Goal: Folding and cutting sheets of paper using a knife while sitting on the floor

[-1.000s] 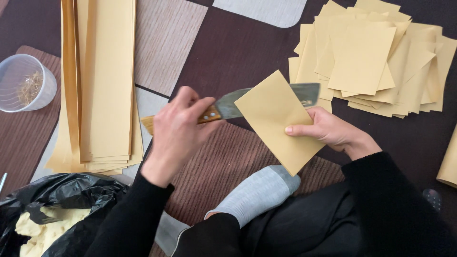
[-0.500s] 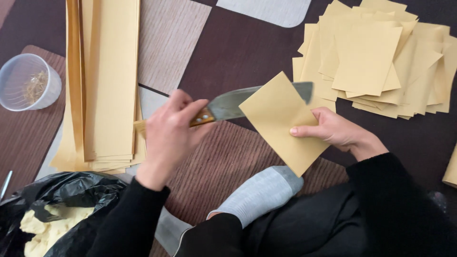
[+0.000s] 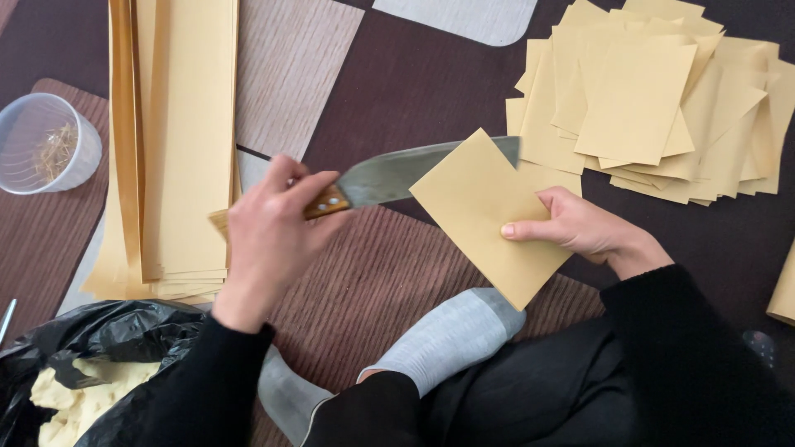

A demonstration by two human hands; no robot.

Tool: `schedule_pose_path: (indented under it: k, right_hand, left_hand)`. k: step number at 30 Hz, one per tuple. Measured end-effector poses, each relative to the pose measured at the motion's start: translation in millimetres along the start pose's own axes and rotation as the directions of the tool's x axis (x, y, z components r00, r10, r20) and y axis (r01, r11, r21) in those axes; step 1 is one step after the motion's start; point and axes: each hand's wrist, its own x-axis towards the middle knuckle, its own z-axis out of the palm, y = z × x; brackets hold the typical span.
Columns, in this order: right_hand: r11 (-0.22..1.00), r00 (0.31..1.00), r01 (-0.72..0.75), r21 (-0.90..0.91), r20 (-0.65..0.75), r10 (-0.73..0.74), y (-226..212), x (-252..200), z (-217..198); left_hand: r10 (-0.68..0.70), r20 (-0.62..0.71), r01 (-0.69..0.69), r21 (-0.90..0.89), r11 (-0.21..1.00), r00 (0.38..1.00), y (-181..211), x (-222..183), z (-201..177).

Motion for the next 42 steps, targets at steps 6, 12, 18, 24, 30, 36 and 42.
schedule_pose_path:
  k: [6,12,18,24,30,36,42]
  right_hand:
    - [1.000,1.000,-0.007,0.001,0.005,0.007,4.0,5.4,-5.3]
    - [0.999,0.999,-0.027,-0.041,0.025,0.028,-9.2,-3.5,9.8]
    - [0.995,0.997,-0.049,-0.086,0.056,0.054,-11.7,-4.5,15.9]
    - [0.997,0.999,-0.033,-0.072,0.037,0.036,-4.8,-2.1,10.0]
    - [0.995,0.997,-0.050,-0.091,0.053,0.055,8.2,6.9,2.3]
    - [0.995,0.999,-0.028,-0.094,0.019,0.030,1.9,3.3,6.2]
    - [0.999,0.998,0.035,-0.006,-0.056,-0.035,0.9,5.5,7.6]
  left_hand:
    - [-0.021,0.013,0.020,0.025,0.999,1.000,-4.5,-4.9,-1.5]
    - [0.052,0.019,-0.051,-0.058,0.997,0.998,24.3,8.9,20.7]
    - [0.088,0.042,-0.086,-0.053,0.995,0.995,32.6,15.8,17.4]
    - [0.009,0.047,-0.006,-0.063,0.998,0.999,4.9,11.3,12.1]
    - [-0.096,0.007,0.096,-0.048,0.994,0.995,-20.2,6.5,6.4]
    - [-0.296,-0.057,0.292,-0.069,0.954,0.953,-33.9,7.7,28.4]
    - [-0.455,0.076,0.459,-0.036,0.888,0.887,-73.2,-12.4,93.0]
